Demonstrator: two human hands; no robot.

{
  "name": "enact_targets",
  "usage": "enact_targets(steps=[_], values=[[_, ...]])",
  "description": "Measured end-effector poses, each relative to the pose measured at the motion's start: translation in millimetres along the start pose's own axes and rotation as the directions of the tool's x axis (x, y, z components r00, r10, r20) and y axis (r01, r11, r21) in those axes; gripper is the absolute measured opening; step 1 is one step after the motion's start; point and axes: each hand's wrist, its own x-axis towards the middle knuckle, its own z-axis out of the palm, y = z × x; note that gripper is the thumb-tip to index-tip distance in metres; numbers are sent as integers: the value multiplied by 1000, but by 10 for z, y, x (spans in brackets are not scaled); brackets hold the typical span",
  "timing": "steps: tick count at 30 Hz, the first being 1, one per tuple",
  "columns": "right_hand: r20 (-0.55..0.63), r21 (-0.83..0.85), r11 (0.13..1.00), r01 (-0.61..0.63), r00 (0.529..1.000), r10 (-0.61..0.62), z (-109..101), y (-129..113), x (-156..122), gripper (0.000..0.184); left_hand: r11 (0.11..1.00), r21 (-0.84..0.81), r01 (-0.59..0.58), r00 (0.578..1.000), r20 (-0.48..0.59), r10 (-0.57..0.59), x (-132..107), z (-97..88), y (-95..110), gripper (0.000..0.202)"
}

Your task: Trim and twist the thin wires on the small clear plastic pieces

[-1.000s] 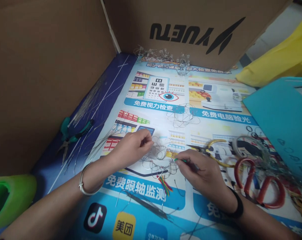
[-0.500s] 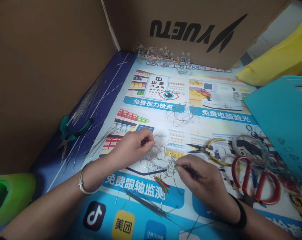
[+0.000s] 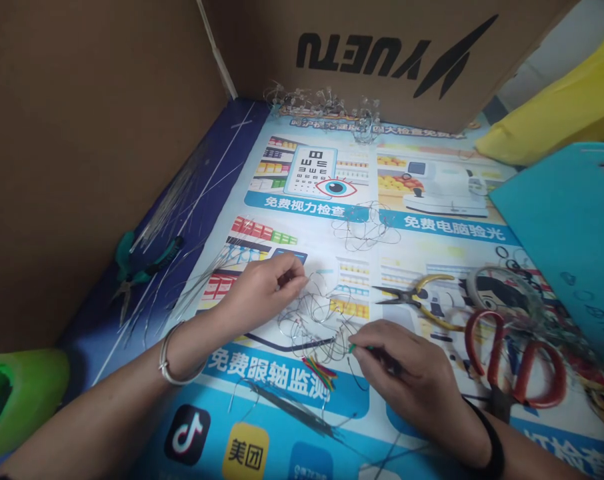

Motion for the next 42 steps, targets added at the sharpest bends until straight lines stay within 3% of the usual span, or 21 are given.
enact_targets(steps=[9,15,21,25,31,36,42], values=[[0,16,998,66,998,-66,25,23,-17,17,999,21,-35,999,-33,36,11,9,-4,7],[-1,9,996,86,996,-86,21,28,-11,16,980,194,-43,998,-44,52,28,50,-51,5],[2,-8,998,56,998,-56,26,28,16,15,956,258,-142,982,-84,169,-3,22,-43,7],[-4,2,1000,19,1000,-19,19,18,13,14,954,242,-176,984,76,162,-54,-18,55,15],[-8,4,1000,12,1000,-12,13,17,8,13,894,360,-266,935,323,148,-99,-38,131,21],[-4,0,1000,6,1000,-6,19,22,23,12,908,318,-275,905,405,132,-90,-53,153,18],[-12,-24,1000,11,1000,-12,17,12,26,12,891,296,-344,876,442,191,-99,-23,140,17]])
